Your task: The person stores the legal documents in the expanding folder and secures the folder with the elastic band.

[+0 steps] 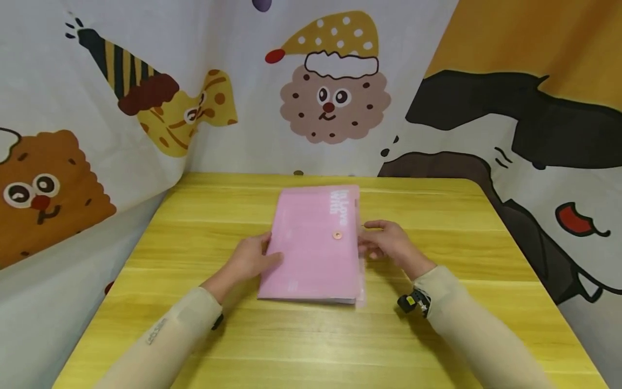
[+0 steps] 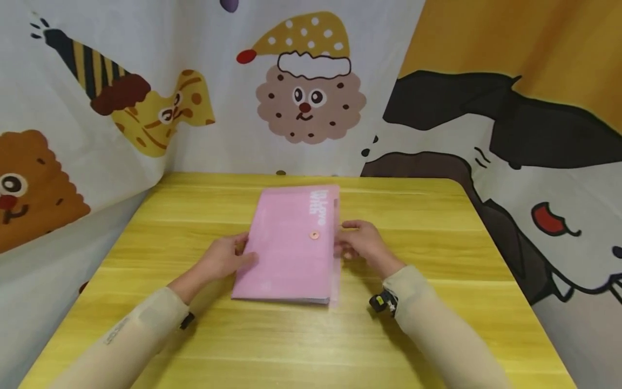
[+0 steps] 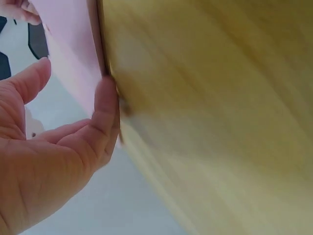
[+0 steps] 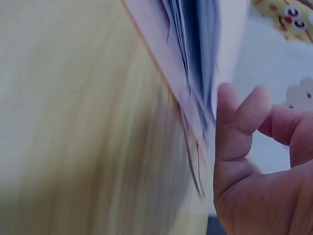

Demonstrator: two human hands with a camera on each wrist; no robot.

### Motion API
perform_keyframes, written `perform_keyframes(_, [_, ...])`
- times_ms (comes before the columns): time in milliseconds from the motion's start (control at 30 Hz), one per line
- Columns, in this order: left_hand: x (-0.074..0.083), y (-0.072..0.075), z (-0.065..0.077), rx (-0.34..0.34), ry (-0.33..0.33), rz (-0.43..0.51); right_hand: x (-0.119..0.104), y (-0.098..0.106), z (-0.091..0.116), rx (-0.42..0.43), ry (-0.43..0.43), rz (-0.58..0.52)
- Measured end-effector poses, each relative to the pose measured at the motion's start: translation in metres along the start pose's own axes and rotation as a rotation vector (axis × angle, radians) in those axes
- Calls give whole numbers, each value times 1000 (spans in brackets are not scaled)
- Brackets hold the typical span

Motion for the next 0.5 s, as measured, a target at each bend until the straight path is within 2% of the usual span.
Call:
perform_keyframes(133, [16, -9, 1, -21, -76, -117, 12, 34, 6, 66, 23, 25])
perform_keyframes(267, [38, -21, -9, -59, -252, -350, 24, 57, 8, 88, 30, -5])
perform_keyframes(367, [49, -34, -22, -118, -342, -493, 30, 59, 6, 35, 35, -62])
perform_keyframes(500, [59, -55, -38, -187, -356, -592, 33, 53, 4, -28, 22, -116])
Point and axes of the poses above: each hand's wrist, its own z-axis away from the middle knuckle, its own y-axis out of the back of the hand, x = y × z, the point moved 6 cm from there along -z, towards the middle knuckle, and after that the axes turned 13 degrees about z, right-handed, at the moved point
